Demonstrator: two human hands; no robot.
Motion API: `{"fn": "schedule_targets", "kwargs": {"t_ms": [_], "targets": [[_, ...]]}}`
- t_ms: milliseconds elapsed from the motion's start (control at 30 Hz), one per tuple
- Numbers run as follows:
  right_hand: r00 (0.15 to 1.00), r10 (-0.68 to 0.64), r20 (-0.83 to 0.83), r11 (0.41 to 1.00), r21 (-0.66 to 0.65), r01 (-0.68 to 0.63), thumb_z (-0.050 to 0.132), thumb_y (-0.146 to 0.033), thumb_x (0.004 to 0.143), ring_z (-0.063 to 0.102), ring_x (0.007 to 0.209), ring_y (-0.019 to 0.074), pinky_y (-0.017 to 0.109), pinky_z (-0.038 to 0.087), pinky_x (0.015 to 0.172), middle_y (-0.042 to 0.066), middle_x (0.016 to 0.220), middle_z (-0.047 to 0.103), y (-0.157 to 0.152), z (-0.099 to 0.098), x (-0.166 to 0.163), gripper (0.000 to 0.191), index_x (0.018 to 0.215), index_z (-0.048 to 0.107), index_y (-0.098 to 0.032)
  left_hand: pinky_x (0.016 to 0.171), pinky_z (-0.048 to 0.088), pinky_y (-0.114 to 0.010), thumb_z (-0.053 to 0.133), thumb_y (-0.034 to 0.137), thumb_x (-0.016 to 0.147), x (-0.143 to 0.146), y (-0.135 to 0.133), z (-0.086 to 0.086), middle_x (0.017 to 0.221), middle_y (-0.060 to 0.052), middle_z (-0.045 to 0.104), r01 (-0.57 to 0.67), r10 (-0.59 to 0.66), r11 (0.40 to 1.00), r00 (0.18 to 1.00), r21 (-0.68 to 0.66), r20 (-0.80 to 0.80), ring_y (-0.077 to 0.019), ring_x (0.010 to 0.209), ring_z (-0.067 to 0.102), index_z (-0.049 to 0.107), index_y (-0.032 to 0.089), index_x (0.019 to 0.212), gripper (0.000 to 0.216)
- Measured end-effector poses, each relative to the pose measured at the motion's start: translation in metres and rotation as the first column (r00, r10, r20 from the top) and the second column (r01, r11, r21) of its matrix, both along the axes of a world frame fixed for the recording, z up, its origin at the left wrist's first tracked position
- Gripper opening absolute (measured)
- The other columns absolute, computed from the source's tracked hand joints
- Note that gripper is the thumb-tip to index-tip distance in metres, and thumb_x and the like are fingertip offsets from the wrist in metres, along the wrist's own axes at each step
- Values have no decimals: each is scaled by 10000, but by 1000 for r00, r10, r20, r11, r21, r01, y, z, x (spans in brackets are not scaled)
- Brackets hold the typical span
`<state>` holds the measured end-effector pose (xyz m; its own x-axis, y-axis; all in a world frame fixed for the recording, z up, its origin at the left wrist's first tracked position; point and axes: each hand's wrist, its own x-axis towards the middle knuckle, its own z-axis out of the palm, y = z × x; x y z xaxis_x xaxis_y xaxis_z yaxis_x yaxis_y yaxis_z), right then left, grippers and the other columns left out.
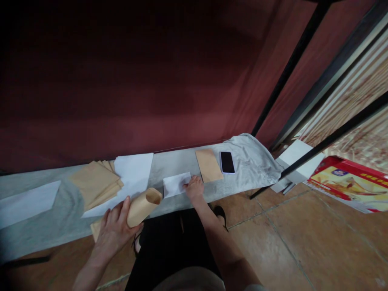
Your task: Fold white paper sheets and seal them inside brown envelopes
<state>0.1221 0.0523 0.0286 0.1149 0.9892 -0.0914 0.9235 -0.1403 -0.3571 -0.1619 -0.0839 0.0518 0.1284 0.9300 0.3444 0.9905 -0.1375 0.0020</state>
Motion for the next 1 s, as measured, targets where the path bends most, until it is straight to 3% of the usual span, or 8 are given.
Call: {"fn": "schedule_targets", "kwargs": {"t_ms": [167,267,433,500,600,667,800,1000], "targets": [[996,-32,-78,999,-47,28,714,-324,851,665,1108,308,347,483,945,209,1124,718,6,-2,1,374,1141,644,-100,1190,256,-563,608,437,820,-4,-2,-9,1374,-188,509,-6,8,999,999,-39,34,-364,1323,464,97,166,1602,973],[965,-18,-263,999,28,27,668,-228,854,662,1109,279,328,472,947,187,1129,719,4,-4,2,205,1038,678,-138,1188,265,-555,630,447,806,-3,0,-8,1365,-197,507,-14,17,999,998,-44,68,-370,1320,467,100,143,1599,1001],[880,16,-474,996,89,30,533,-256,928,684,905,214,280,506,776,94,960,733,-7,0,13,185,1050,645,-175,1179,281,-555,666,452,787,-1,1,-3,1380,-199,496,-35,42,996,996,-80,80,-376,1314,469,84,147,1596,1042],[814,31,-580,991,127,53,460,-328,961,658,817,184,250,499,683,60,924,713,-15,5,21,242,1071,619,-184,1182,277,-551,672,446,786,-1,0,-2,1390,-194,490,-33,41,995,996,-92,83,-373,1320,465,74,155,1594,1047],[558,120,-821,963,233,135,473,-442,942,570,679,157,231,446,571,30,837,663,-32,15,30,327,1078,618,-181,1186,269,-556,676,459,790,1,-1,-2,1409,-197,480,-13,22,996,995,-93,102,-378,1339,449,69,155,1591,1050],[483,200,-853,956,278,96,517,-482,920,526,643,145,230,427,564,4,777,627,-45,21,32,332,1021,637,-189,1181,272,-571,684,493,788,2,-1,-3,1418,-211,473,2,5,998,993,-59,120,-387,1340,446,64,138,1589,1073],[565,328,-757,933,355,-66,523,-493,946,536,662,152,245,433,619,-13,711,596,-65,32,36,322,867,640,-203,1159,288,-605,703,543,776,5,1,-6,1395,-231,483,55,-58,998,992,32,108,-405,1323,460,94,115,1588,1102],[704,491,-513,860,414,-299,454,-367,1015,640,781,194,288,464,730,48,873,704,-65,44,56,271,918,660,-221,1150,283,-628,714,505,772,8,2,-6,1362,-232,511,95,-97,995,994,40,53,-406,1310,478,107,109,1591,1093]]}}
